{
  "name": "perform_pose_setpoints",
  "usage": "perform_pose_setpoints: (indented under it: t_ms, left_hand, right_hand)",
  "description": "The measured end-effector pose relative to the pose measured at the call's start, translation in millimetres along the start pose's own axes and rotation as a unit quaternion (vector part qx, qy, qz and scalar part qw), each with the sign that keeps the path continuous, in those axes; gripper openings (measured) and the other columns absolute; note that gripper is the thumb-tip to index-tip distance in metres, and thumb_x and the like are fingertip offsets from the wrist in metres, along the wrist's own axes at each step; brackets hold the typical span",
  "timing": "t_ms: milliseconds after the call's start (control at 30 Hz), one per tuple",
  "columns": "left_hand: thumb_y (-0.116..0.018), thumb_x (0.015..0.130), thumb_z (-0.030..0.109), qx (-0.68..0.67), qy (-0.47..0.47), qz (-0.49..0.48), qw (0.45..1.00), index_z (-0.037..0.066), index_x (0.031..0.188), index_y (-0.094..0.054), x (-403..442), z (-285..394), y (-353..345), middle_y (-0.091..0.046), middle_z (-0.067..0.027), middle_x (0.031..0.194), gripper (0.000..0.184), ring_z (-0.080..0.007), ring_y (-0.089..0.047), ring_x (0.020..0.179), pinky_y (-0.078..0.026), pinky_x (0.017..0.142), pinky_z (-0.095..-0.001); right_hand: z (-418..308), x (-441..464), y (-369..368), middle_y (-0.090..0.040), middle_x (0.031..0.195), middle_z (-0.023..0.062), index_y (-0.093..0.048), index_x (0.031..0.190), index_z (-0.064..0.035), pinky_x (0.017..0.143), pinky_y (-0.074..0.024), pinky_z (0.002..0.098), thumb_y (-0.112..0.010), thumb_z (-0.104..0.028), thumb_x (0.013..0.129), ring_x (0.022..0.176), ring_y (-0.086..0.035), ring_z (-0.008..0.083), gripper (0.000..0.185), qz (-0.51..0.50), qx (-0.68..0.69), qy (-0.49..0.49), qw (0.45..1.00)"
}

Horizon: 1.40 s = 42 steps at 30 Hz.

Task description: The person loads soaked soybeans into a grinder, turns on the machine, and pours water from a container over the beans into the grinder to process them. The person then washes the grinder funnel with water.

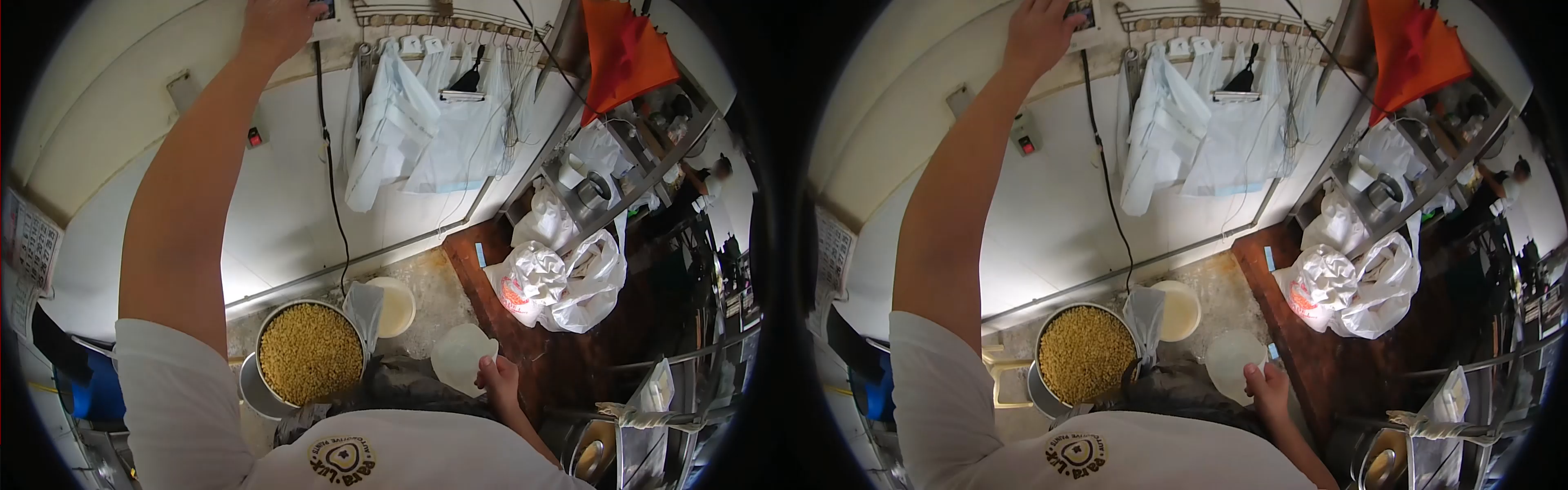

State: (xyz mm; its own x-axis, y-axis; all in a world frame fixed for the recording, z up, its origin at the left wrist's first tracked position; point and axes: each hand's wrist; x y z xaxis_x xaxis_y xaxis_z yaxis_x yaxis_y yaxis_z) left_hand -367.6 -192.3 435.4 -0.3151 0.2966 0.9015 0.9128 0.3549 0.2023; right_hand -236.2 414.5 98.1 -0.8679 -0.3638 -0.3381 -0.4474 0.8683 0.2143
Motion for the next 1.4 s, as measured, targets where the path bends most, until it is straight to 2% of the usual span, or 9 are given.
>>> perform_pose_setpoints:
  t_ms: [333,467,567,667,767,800,1033,1267,1400]
  left_hand:
    - [-0.074,0.086,0.019,0.140,-0.006,-0.213,0.967,0.008,0.098,-0.070,10.9,-3.5,31.0,-0.066,-0.0109,0.115,0.017,-0.0339,-0.062,0.111,-0.054,0.087,-0.0506]
    - [-0.074,0.098,0.023,-0.094,0.089,-0.014,0.992,0.003,0.123,-0.068,-89.3,8.4,117.8,-0.071,-0.0174,0.123,0.033,-0.0411,-0.065,0.114,-0.051,0.099,-0.0516]
    - [-0.071,0.100,0.016,-0.069,0.180,-0.067,0.979,-0.001,0.123,-0.066,-230.3,41.3,205.3,-0.069,-0.0210,0.118,0.029,-0.0426,-0.063,0.111,-0.050,0.099,-0.0507]
    - [-0.066,0.106,0.025,-0.001,0.501,-0.173,0.848,-0.003,0.140,-0.060,-416.7,101.4,301.9,-0.061,-0.0258,0.139,0.044,-0.0419,-0.054,0.131,-0.041,0.115,-0.0518]
    - [-0.049,0.114,0.037,0.001,0.726,-0.289,0.625,-0.008,0.151,-0.048,-561.8,198.3,405.3,-0.052,-0.0311,0.150,0.058,-0.0454,-0.046,0.142,-0.036,0.120,-0.0487]
    - [-0.044,0.115,0.040,0.015,0.685,-0.309,0.659,-0.009,0.152,-0.045,-658.1,248.3,427.6,-0.049,-0.0314,0.153,0.061,-0.0463,-0.043,0.146,-0.034,0.122,-0.0489]
    - [-0.041,0.113,0.038,-0.064,0.782,-0.213,0.582,-0.018,0.159,-0.025,-541.3,327.4,395.6,-0.032,-0.0394,0.163,0.074,-0.0517,-0.029,0.153,-0.020,0.129,-0.0502]
    - [-0.050,0.109,0.042,-0.075,0.682,-0.286,0.669,-0.016,0.160,-0.025,-540.2,312.8,401.9,-0.028,-0.0408,0.165,0.082,-0.0546,-0.026,0.155,-0.018,0.130,-0.0544]
    - [-0.051,0.107,0.049,-0.068,0.581,-0.319,0.746,-0.016,0.159,-0.027,-542.3,297.3,404.7,-0.028,-0.0416,0.164,0.087,-0.0567,-0.026,0.154,-0.018,0.129,-0.0588]
  right_hand:
    - [19.6,-25.0,-9.8,-0.064,0.072,0.0041,-0.069,0.090,-0.0022,0.060,-0.0458,0.0282,-0.071,-0.055,0.101,0.063,-0.058,0.0117,0.054,-0.036,0.015,0.012,0.999]
    - [29.1,-36.7,-8.6,-0.065,0.074,0.0041,-0.070,0.093,-0.0010,0.060,-0.0458,0.0282,-0.070,-0.052,0.102,0.064,-0.058,0.0116,0.052,-0.035,0.026,0.013,0.999]
    - [33.6,-39.5,-8.4,-0.065,0.074,0.0043,-0.071,0.097,0.0000,0.060,-0.0464,0.0284,-0.070,-0.050,0.103,0.064,-0.059,0.0117,0.050,-0.046,0.027,0.010,0.999]
    - [36.8,-41.8,-10.7,-0.066,0.076,0.0055,-0.072,0.102,0.0009,0.061,-0.0471,0.0288,-0.069,-0.050,0.103,0.064,-0.059,0.0120,0.051,-0.033,0.057,0.008,0.998]
    - [32.2,-44.8,-13.2,-0.068,0.080,0.0061,-0.072,0.104,0.0011,0.062,-0.0475,0.0289,-0.067,-0.051,0.104,0.066,-0.059,0.0120,0.052,-0.053,0.030,0.007,0.998]
    - [30.3,-47.0,-16.7,-0.068,0.080,0.0061,-0.072,0.104,0.0011,0.062,-0.0475,0.0289,-0.067,-0.051,0.104,0.066,-0.059,0.0120,0.052,-0.049,0.024,0.007,0.998]
    - [0.1,-35.9,-45.1,-0.063,0.075,0.0015,-0.068,0.089,-0.0041,0.063,-0.0480,0.0282,-0.064,-0.046,0.107,0.066,-0.059,0.0103,0.045,-0.077,-0.004,0.037,0.996]
    - [-26.3,-16.2,-78.0,-0.070,0.087,0.0012,-0.075,0.114,0.0008,0.071,-0.0508,0.0283,-0.075,-0.040,0.101,0.080,-0.062,0.0080,0.043,-0.179,-0.114,0.144,0.966]
    - [-66.0,-14.1,-116.2,-0.071,0.086,0.0056,-0.073,0.105,0.0018,0.070,-0.0515,0.0326,-0.080,-0.041,0.097,0.079,-0.064,0.0125,0.044,-0.244,-0.147,0.217,0.934]
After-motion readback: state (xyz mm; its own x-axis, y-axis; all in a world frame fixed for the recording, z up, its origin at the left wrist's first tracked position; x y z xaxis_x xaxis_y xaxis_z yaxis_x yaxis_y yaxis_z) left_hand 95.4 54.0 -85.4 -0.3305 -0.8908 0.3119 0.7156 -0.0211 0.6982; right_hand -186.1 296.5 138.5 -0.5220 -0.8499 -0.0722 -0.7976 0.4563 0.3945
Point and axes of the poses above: each hand's wrist, its own x-axis towards the middle knuckle, its own y-axis out of the back of the hand, z = x × y
